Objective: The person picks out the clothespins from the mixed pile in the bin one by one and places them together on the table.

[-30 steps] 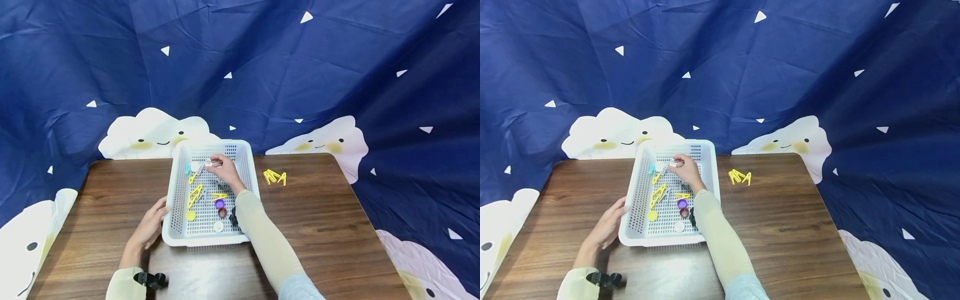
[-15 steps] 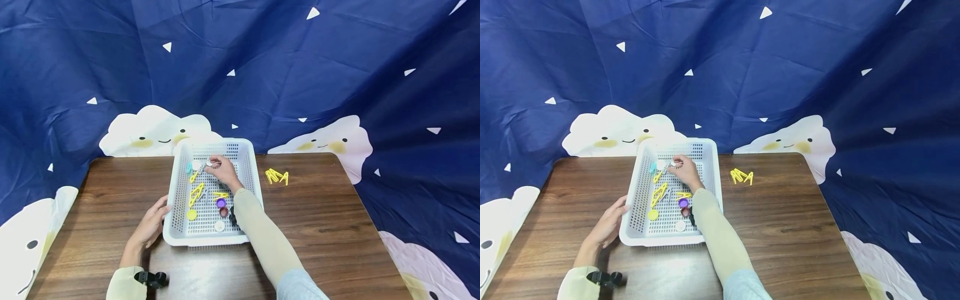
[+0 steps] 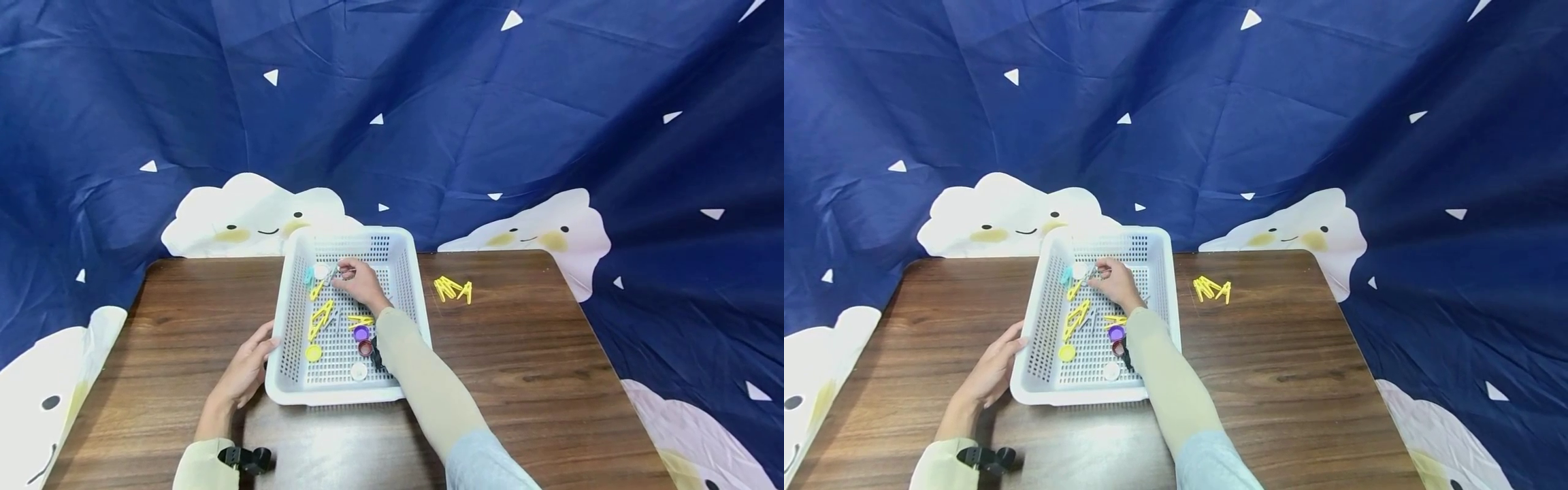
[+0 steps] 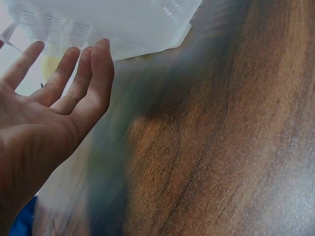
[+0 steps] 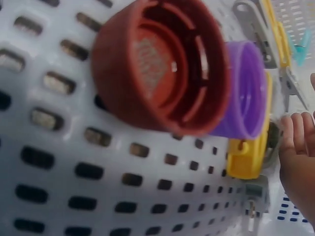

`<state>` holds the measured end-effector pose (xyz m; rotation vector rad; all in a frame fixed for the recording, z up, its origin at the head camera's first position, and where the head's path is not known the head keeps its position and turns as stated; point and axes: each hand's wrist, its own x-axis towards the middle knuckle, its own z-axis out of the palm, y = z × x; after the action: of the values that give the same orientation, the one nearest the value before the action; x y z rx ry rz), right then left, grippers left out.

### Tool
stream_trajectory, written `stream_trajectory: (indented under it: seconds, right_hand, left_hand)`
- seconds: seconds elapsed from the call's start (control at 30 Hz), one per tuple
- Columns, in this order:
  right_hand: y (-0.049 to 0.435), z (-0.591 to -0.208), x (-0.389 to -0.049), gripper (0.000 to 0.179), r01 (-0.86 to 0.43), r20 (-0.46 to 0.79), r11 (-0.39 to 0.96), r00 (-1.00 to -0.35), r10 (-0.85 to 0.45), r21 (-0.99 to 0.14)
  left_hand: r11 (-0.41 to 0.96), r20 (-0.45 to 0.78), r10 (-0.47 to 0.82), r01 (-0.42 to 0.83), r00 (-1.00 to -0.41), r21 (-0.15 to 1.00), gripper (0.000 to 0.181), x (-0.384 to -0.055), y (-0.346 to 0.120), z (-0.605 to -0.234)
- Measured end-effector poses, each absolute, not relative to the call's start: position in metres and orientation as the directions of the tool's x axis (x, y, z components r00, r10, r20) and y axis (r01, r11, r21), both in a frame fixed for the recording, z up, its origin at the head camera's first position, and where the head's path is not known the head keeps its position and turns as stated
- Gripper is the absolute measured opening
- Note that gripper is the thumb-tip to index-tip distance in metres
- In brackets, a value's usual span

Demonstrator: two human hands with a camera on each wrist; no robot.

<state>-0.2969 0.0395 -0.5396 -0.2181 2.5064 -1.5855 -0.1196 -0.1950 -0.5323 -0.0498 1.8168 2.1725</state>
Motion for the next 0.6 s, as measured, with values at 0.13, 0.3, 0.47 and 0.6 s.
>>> stream_trajectory:
  seconds: [0.13,0.3,0.47,0.6]
  right_hand:
    - [0.037,-0.545,-0.297,0.047,-0.025,-0.077,0.455,-0.976,-0.205,-0.89]
    - [0.033,-0.544,-0.3,0.053,-0.035,-0.07,0.472,-0.977,-0.203,-0.881]
    - [0.028,-0.543,-0.302,0.06,-0.05,-0.073,0.51,-0.973,-0.219,-0.859]
    - [0.023,-0.544,-0.303,0.06,-0.085,-0.051,0.547,-0.972,-0.229,-0.833]
  left_hand:
    - [-0.152,-0.22,0.212,-0.255,-0.952,0.955,0.054,-0.118,-0.195,-0.533]
    - [-0.145,-0.21,0.202,-0.242,-0.956,0.96,0.054,-0.12,-0.196,-0.533]
    - [-0.154,-0.211,0.202,-0.243,-0.956,0.958,0.054,-0.121,-0.198,-0.534]
    - [-0.155,-0.208,0.215,-0.243,-0.954,0.957,0.055,-0.121,-0.198,-0.534]
